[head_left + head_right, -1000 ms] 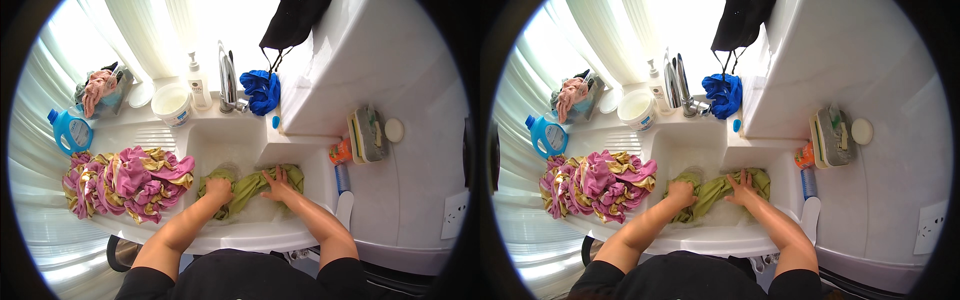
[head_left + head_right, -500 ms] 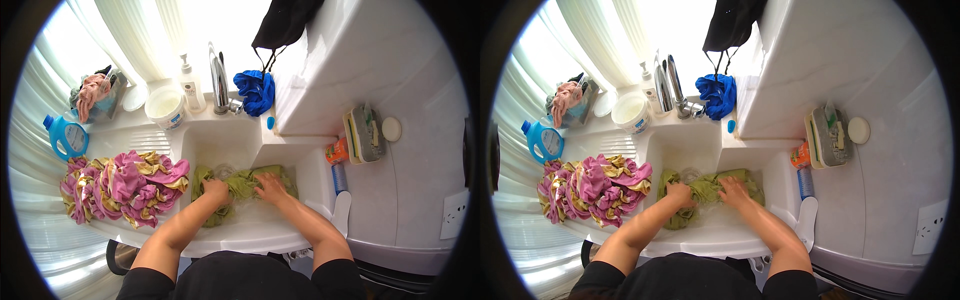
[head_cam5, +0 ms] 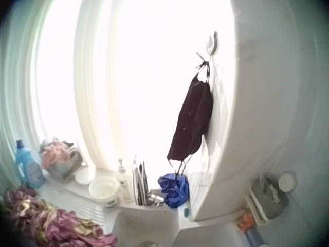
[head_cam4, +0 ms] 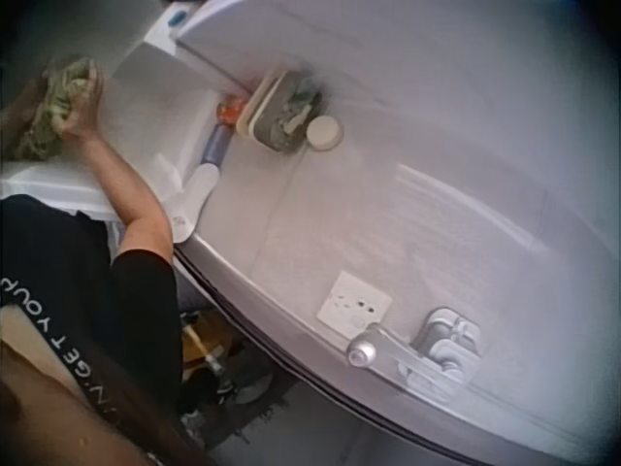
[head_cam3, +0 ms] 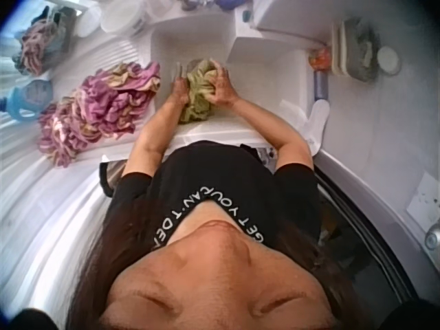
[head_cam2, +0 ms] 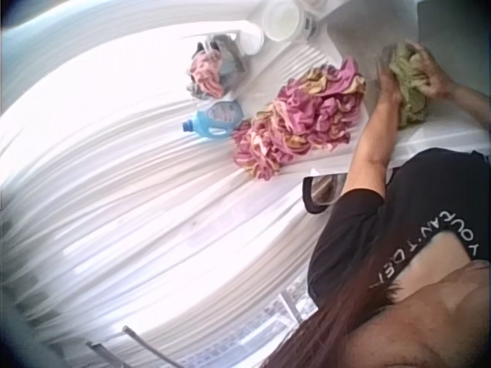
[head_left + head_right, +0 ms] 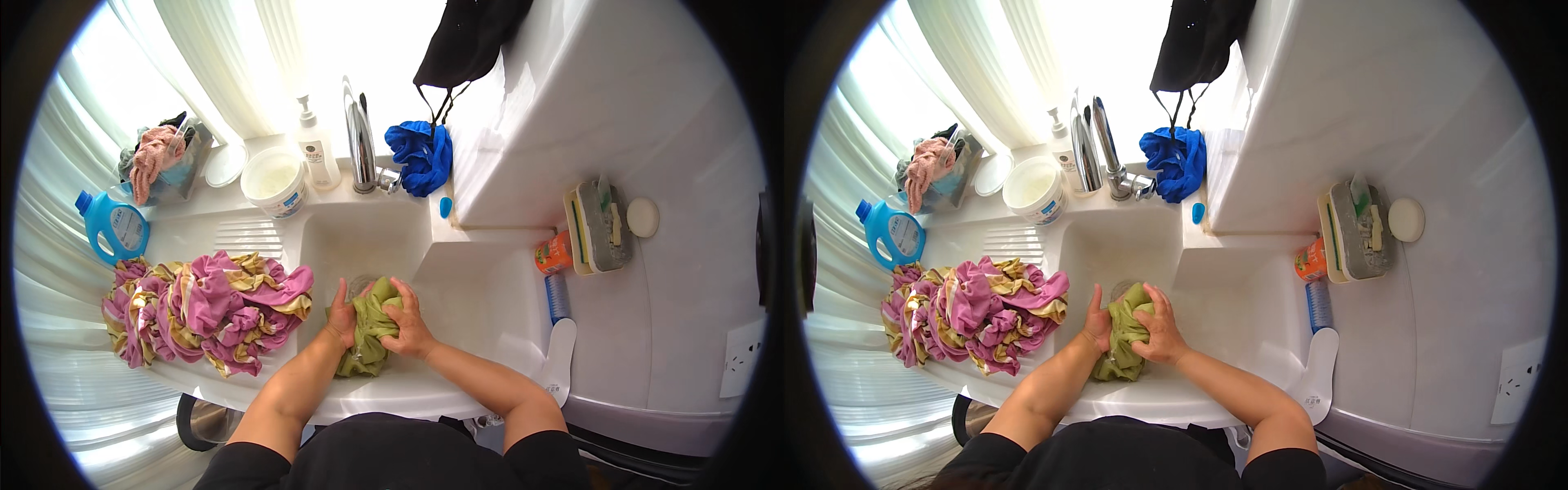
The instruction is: The person hand-washes a piece of cloth in a sink, scrubs it against a ribbed washing board, rinses it under running water, and luego puts it inside a washing machine.
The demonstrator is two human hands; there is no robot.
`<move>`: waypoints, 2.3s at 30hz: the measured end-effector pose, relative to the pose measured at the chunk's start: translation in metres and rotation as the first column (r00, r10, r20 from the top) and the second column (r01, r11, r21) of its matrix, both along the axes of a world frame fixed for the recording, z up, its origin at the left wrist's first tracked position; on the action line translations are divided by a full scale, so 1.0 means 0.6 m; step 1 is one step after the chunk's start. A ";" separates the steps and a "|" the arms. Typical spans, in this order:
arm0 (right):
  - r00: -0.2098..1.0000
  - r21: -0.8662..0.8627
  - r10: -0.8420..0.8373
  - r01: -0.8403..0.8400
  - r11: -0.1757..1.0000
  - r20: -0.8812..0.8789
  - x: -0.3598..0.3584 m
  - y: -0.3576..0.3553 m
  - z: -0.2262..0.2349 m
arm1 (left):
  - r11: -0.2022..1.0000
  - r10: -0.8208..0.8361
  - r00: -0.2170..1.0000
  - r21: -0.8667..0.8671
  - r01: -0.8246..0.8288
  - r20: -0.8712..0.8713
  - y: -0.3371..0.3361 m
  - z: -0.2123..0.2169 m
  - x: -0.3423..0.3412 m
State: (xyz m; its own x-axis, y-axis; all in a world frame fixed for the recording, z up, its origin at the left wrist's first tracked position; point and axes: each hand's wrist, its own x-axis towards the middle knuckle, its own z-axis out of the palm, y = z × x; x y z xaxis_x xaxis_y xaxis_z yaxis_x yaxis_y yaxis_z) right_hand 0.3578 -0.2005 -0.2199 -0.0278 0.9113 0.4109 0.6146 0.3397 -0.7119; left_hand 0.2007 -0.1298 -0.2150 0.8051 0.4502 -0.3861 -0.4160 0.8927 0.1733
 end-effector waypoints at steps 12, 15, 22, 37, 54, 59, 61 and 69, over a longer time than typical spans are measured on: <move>0.956 0.003 -0.249 0.252 0.968 -0.158 -0.042 0.017 -0.036 | 0.974 0.157 0.834 0.221 -0.043 -0.529 -0.026 -0.051 0.026; 0.961 -0.030 -0.229 0.227 0.974 -0.153 -0.041 0.015 -0.036 | 0.984 0.151 0.816 0.161 -0.072 -0.558 -0.036 -0.074 0.033; 0.985 -0.202 -0.131 0.107 0.974 -0.112 -0.032 0.015 -0.044 | 0.982 0.144 0.748 0.188 -0.025 -0.648 -0.055 -0.119 0.032; 0.426 -0.765 0.650 0.190 0.616 0.629 0.083 -0.011 -0.082 | -0.525 0.561 0.182 -0.177 0.832 -0.808 -0.060 -0.090 0.034; 0.941 -0.508 0.160 -0.298 0.808 -0.297 0.097 0.029 0.102 | 0.050 0.266 0.306 0.330 0.943 -0.914 0.002 -0.011 -0.030; 0.333 -0.011 0.184 -0.508 0.862 -0.925 0.075 0.033 0.247 | 0.167 0.068 0.702 0.702 0.692 -0.709 0.011 -0.020 -0.030; 0.054 0.098 0.140 -0.481 0.871 -0.989 0.072 0.036 0.280 | 0.276 0.104 0.739 0.733 0.622 -0.666 -0.001 -0.033 -0.024; 0.191 -0.519 -0.484 -0.232 0.823 -0.854 0.120 0.017 0.209 | 0.942 -0.197 0.775 0.102 0.319 -0.600 0.024 0.031 -0.069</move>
